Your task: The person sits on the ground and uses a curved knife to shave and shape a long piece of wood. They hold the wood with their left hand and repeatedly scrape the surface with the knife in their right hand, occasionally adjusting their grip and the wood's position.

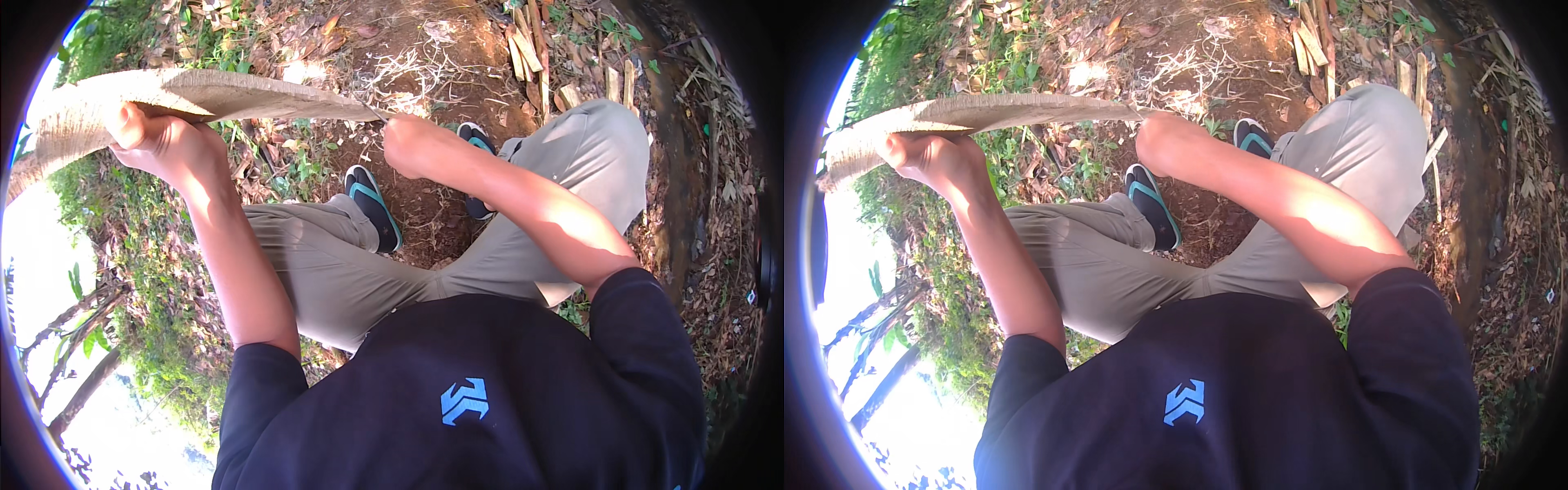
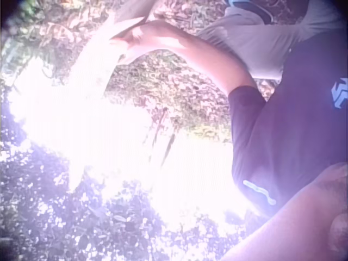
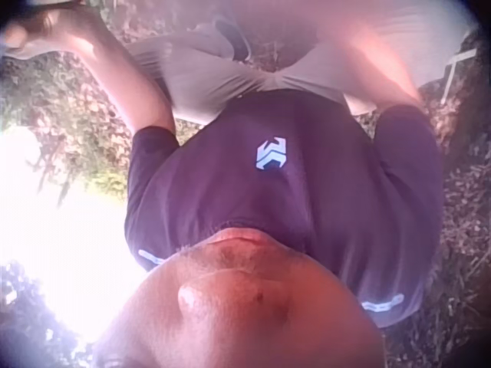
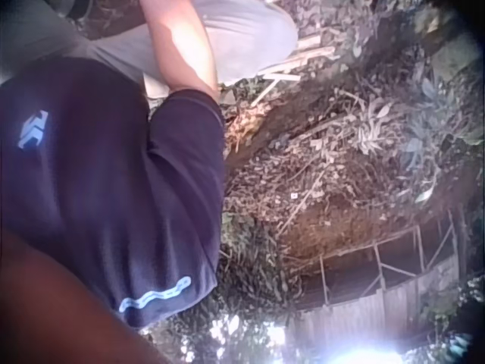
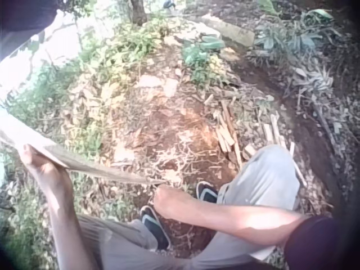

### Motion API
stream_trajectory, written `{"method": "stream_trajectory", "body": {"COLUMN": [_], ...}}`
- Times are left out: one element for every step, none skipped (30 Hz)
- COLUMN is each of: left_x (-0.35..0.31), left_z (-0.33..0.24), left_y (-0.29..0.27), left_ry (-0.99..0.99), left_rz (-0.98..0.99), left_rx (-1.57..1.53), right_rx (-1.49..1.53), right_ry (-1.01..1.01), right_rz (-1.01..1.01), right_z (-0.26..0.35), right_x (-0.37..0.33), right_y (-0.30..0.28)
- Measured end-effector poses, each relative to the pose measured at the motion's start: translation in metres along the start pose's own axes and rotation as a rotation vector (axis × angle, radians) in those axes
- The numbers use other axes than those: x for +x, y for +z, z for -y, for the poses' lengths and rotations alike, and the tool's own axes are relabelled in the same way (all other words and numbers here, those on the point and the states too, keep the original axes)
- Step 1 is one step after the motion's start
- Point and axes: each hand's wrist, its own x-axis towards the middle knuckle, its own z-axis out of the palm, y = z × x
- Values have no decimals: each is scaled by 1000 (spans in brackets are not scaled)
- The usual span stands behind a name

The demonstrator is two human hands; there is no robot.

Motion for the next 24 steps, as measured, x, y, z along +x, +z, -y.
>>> {"method": "stream_trajectory", "body": {"left_x": [2, 3, 1, 0, -1, 5, 9, 14, 18, 20, 18, 15, 11, 5, 2, -3, -8, -28, -50, -67, -79, -90, -94, -98], "left_z": [1, 2, 1, -3, -9, -2, 4, 7, 11, 12, 12, 11, 9, 9, 16, 31, 41, 34, 15, 3, -5, -6, -11, -17], "left_y": [-1, -1, 0, 6, 8, 2, -7, -15, -23, -26, -29, -33, -33, -37, -55, -91, -116, -104, -91, -90, -93, -103, -112, -119], "left_ry": [11, -14, -56, -97, -132, -136, -162, -184, -206, -169, -188, -205, -225, -238, -212, -189, -168, -205, -234, -274, -312, -334, -315, -308], "left_rz": [19, 10, -6, -20, -36, -21, -9, 4, 15, 23, -23, -71, -112, -179, -78, 182, 445, 409, 368, 365, 364, 345, 397, 460], "left_rx": [28, 23, 5, -13, -30, -95, -113, -132, -151, -48, -69, -89, -116, -125, -178, -364, -553, -421, -272, -231, -189, -193, -116, -87], "right_rx": [16, 31, 46, 87, 125, 162, 109, 55, 1, -25, -52, -80, -85, -90, -96, -86, -84, -81, -77, -98, -117, -137, -155, -162], "right_ry": [2, 5, 8, -4, -24, -43, -42, -43, -44, -35, -28, -22, -38, -56, -77, -63, -78, -74, -87, -89, -81, -72, -59, -67], "right_rz": [-42, -83, -125, -171, -218, -266, -211, -159, -108, -68, -28, 13, -33, -79, -123, -146, -149, -157, -159, -155, -140, -125, -109, -101], "right_z": [1, 1, 1, -2, -5, -8, -5, 0, 4, 6, 8, 11, 6, -3, -10, -8, -10, -18, -21, -21, -20, -20, -21, -21], "right_x": [0, -1, -1, 2, 8, 13, 15, 17, 18, 17, 16, 15, 15, 15, 16, 9, 5, 2, -1, -3, -5, -5, -6, -6], "right_y": [0, 1, 1, 6, 11, 15, 14, 11, 9, 7, 4, 3, 7, 17, 25, 31, 37, 42, 45, 47, 49, 52, 54, 56]}}
